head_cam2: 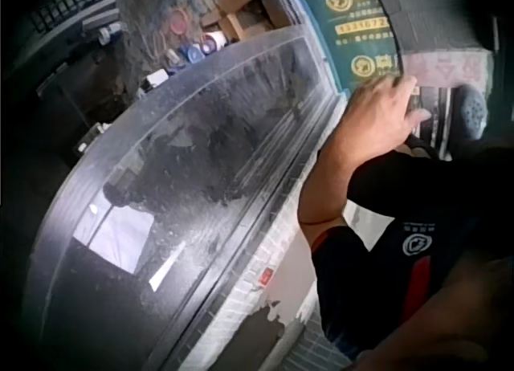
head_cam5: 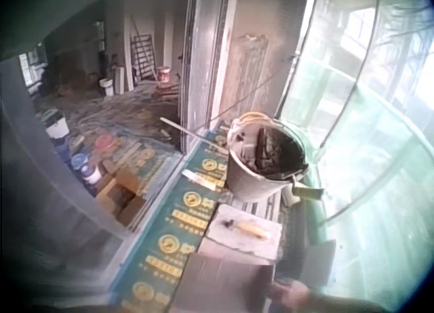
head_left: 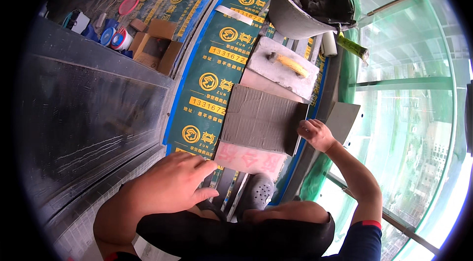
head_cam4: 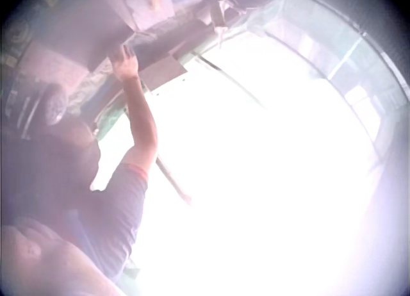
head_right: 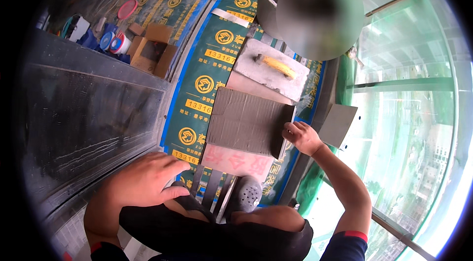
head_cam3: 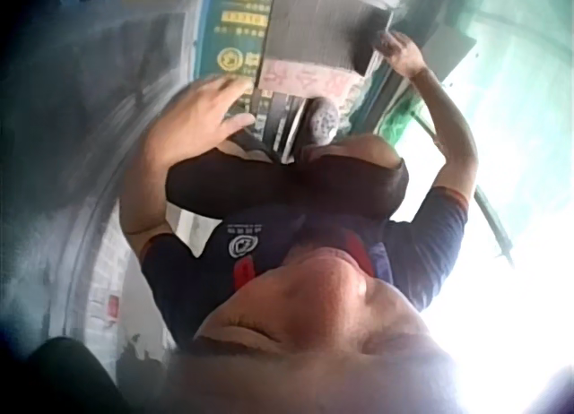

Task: The person applies mortar from a bucket to the back of tiles with a trowel and presses the tiles onto a wall.

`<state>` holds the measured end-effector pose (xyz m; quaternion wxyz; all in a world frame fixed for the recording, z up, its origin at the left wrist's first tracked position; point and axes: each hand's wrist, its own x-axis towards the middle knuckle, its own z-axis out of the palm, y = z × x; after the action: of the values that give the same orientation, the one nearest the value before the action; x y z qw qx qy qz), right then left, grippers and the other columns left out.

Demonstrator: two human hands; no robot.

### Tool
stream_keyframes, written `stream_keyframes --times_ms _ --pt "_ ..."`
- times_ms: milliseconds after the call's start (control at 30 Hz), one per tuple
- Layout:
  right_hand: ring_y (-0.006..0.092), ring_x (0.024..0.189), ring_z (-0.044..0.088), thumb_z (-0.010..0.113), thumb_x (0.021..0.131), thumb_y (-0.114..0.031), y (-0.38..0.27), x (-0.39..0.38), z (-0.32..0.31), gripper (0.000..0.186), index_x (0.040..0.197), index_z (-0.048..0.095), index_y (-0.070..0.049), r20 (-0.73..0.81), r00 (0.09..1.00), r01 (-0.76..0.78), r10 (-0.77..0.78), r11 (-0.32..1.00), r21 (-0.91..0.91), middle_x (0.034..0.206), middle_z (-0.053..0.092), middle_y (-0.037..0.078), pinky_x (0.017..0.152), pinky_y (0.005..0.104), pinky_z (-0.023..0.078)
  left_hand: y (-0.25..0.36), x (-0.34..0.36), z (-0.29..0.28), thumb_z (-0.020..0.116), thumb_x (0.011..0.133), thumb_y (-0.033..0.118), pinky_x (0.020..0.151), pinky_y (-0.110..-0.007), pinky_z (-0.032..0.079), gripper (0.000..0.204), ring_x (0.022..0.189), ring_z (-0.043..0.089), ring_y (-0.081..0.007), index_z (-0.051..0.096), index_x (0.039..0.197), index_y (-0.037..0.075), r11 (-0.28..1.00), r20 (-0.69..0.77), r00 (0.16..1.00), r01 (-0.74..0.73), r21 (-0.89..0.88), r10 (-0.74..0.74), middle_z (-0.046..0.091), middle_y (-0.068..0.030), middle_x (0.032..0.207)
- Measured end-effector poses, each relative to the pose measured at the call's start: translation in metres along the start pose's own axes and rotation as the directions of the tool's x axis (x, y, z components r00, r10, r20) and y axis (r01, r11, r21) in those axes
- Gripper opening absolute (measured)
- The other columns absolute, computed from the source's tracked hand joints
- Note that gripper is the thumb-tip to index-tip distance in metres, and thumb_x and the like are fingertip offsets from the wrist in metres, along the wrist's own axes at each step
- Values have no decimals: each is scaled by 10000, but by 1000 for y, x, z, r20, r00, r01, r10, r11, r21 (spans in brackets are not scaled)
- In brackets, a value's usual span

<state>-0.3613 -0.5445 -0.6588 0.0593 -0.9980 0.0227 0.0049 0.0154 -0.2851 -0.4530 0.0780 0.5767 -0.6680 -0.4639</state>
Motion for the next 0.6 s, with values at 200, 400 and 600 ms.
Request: stream_keyframes --times_ms 200,400,600 --pt "182 810 587 674 690 -126 3 28 -35 230 917 643 -106 -22 980 198 -198 980 5 1021 544 53 663 319 507 3 -17 5 751 870 325 924 -467 474 521 1001 632 -365 543 1231 11 1000 -51 999 -6 27 8 654 -170 1046" --pt "173 780 552 676 652 -140 -14 103 -116 224 867 613 -121 50 912 400 -407 911 103 1009 512 46 634 306 498 36 -30 22 770 829 310 839 -448 497 464 944 635 -313 561 1128 24 991 -159 986 -38 127 58 637 -145 961" --pt "173 761 537 654 670 -163 -55 168 -209 164 768 529 -122 32 893 438 -449 884 164 891 459 40 638 305 493 85 -13 23 806 789 205 787 -402 518 458 911 620 -326 549 1134 46 983 -619 777 0 -185 -117 588 -141 1012"
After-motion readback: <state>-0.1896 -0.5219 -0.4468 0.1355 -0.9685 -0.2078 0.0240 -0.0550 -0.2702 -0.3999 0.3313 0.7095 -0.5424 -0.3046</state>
